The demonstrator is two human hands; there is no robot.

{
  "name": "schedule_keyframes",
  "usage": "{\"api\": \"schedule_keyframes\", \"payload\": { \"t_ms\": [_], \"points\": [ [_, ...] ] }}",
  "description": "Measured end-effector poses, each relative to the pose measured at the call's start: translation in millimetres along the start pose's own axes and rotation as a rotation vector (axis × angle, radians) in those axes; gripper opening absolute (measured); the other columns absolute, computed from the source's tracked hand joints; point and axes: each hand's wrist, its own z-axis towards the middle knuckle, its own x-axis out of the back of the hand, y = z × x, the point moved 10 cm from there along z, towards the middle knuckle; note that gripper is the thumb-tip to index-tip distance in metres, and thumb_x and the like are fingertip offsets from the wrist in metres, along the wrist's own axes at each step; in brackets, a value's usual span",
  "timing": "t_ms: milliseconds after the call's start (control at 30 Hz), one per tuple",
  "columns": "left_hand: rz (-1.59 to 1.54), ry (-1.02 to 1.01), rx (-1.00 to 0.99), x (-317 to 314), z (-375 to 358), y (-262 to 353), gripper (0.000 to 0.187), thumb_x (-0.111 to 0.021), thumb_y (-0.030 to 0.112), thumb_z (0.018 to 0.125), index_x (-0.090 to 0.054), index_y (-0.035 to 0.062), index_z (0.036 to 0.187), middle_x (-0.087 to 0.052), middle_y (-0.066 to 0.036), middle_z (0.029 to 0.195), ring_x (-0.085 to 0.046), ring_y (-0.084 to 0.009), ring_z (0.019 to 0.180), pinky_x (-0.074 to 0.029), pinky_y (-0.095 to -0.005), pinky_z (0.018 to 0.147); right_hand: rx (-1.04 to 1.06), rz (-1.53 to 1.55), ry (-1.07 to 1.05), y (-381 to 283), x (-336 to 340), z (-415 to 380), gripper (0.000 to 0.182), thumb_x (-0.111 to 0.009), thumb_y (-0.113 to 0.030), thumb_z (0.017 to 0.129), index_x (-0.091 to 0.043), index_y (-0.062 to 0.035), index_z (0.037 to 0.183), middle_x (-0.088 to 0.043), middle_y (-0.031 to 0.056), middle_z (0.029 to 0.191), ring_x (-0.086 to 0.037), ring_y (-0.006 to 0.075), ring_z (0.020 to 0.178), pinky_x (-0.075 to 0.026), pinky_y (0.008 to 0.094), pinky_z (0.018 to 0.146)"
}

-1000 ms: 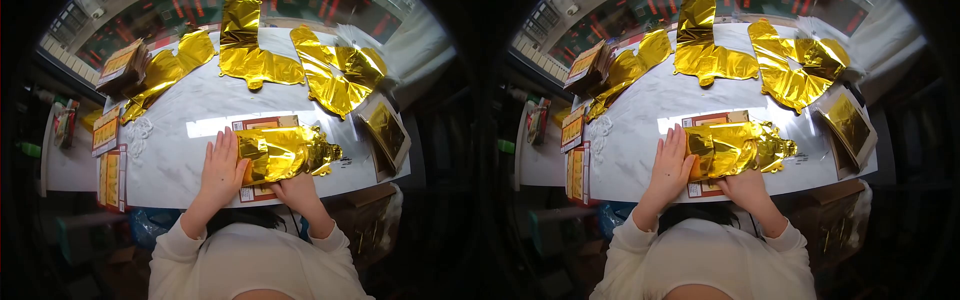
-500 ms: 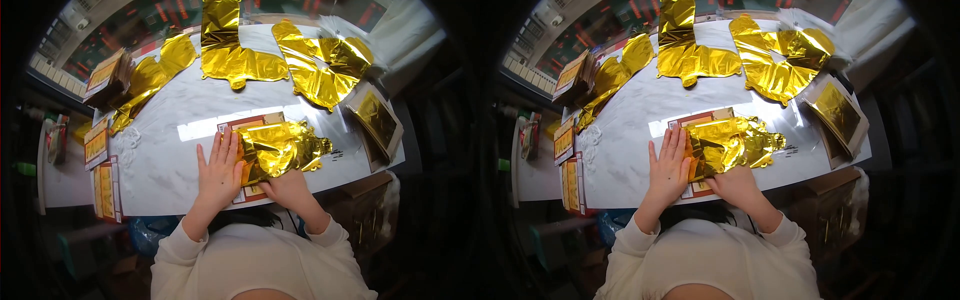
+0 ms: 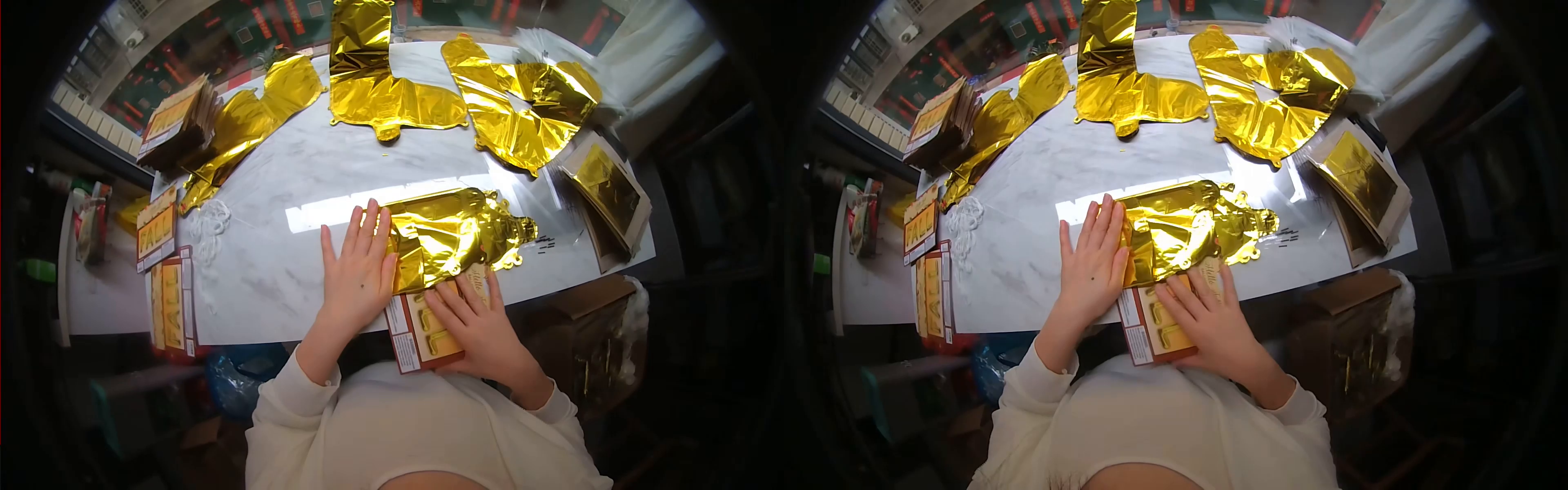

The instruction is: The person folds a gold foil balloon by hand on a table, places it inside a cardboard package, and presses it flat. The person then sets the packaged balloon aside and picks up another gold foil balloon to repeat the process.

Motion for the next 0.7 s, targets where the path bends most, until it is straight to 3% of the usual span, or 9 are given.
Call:
{"api": "schedule_keyframes", "payload": {
  "t_ms": [33, 133, 300, 367, 400, 467, 567, 667, 700],
  "points": [
    [0.007, 0.006, -0.004, -0.4, -0.4, 0.4, 0.066, -0.052, 0.03, 0.103, -0.036, 0.0109, 0.163, -0.03, -0.009, 0.172, -0.026, -0.0265, 0.159, -0.006, -0.0655, 0.125, -0.004, -0.001, -0.001, -0.5, -1.3, -6.8, 0.093, -0.084, -0.048, 0.075, -0.05, -0.0103, 0.153, -0.05, 0.0146, 0.155, -0.037, 0.0371, 0.152, -0.018, 0.0706, 0.122],
    [0.028, 0.011, -0.015, -2.4, -0.6, -0.1, 0.067, -0.053, 0.032, 0.102, -0.036, 0.011, 0.163, -0.031, -0.01, 0.171, -0.027, -0.0272, 0.158, -0.007, -0.0661, 0.125, -0.003, -0.008, 0.016, 2.0, 8.3, -32.6, 0.078, -0.077, -0.022, 0.076, -0.055, -0.0141, 0.15, -0.046, 0.0115, 0.162, -0.042, 0.0332, 0.151, -0.023, 0.0623, 0.125],
    [0.028, -0.01, -0.005, -1.4, -0.8, 1.2, 0.068, -0.051, 0.034, 0.104, -0.031, 0.0112, 0.165, -0.027, -0.01, 0.173, -0.023, -0.0271, 0.16, -0.005, -0.0637, 0.125, -0.056, 0.008, 0.258, 20.2, 91.3, -90.4, 0.065, -0.077, -0.014, 0.076, -0.064, -0.0102, 0.14, -0.058, 0.0118, 0.152, -0.05, 0.0314, 0.146, -0.03, 0.0586, 0.124],
    [0.022, -0.009, -0.006, -0.9, -0.8, 1.6, 0.069, -0.051, 0.036, 0.104, -0.031, 0.011, 0.165, -0.027, -0.01, 0.173, -0.023, -0.0275, 0.16, -0.005, -0.064, 0.125, -0.291, -0.401, -0.042, 103.3, 46.7, -132.0, 0.058, -0.075, -0.012, 0.082, -0.065, -0.0061, 0.139, -0.057, 0.0157, 0.152, -0.053, 0.0302, 0.145, -0.034, 0.0569, 0.122],
    [0.024, -0.015, -0.004, -1.6, -0.8, 1.0, 0.069, -0.051, 0.037, 0.104, -0.031, 0.0111, 0.165, -0.027, -0.011, 0.173, -0.023, -0.0282, 0.16, -0.005, -0.0645, 0.125, -0.293, -0.404, -0.041, 84.2, 56.5, -125.7, 0.058, -0.075, -0.012, 0.082, -0.065, -0.0061, 0.139, -0.057, 0.0157, 0.152, -0.053, 0.0302, 0.145, -0.034, 0.0569, 0.122],
    [0.025, -0.02, -0.002, -1.9, -1.0, 1.3, 0.07, -0.051, 0.038, 0.104, -0.031, 0.0111, 0.165, -0.026, -0.011, 0.173, -0.023, -0.0289, 0.16, -0.005, -0.065, 0.125, -0.322, 0.225, 0.821, 33.5, 146.2, -134.0, 0.052, -0.072, -0.011, 0.09, -0.062, -0.0007, 0.14, -0.055, 0.0209, 0.153, -0.054, 0.0341, 0.142, -0.038, 0.0554, 0.12],
    [0.015, -0.027, -0.003, -0.1, -0.5, 2.0, 0.072, -0.053, 0.041, 0.104, -0.031, 0.0111, 0.165, -0.026, -0.012, 0.173, -0.023, -0.0305, 0.16, -0.005, -0.066, 0.124, -0.39, 0.309, 0.879, 59.4, 79.4, -130.9, 0.059, -0.07, -0.023, 0.095, -0.057, 0.0065, 0.145, -0.057, 0.0271, 0.148, -0.053, 0.0452, 0.14, -0.045, 0.0473, 0.114],
    [0.07, -0.011, -0.028, 0.1, -0.2, 6.1, 0.071, -0.052, 0.048, 0.105, -0.036, 0.0104, 0.163, -0.031, -0.012, 0.17, -0.028, -0.0319, 0.157, -0.016, -0.0677, 0.123, 0.071, 0.208, 0.703, -18.6, 67.5, -8.0, 0.057, -0.072, -0.016, 0.092, -0.059, 0.0021, 0.144, -0.053, 0.0278, 0.152, -0.048, 0.049, 0.143, -0.039, 0.0577, 0.116],
    [-0.742, 0.018, 0.107, -4.5, -1.2, -6.8, 0.069, -0.046, 0.05, 0.107, -0.033, 0.0133, 0.164, -0.032, -0.013, 0.169, -0.032, -0.0328, 0.155, -0.024, -0.063, 0.123, 0.03, 0.135, 0.544, -32.0, 41.5, 16.5, 0.059, -0.071, -0.01, 0.086, -0.061, -0.0052, 0.145, -0.052, 0.0241, 0.154, -0.045, 0.0486, 0.146, -0.032, 0.0625, 0.119]
  ]
}}
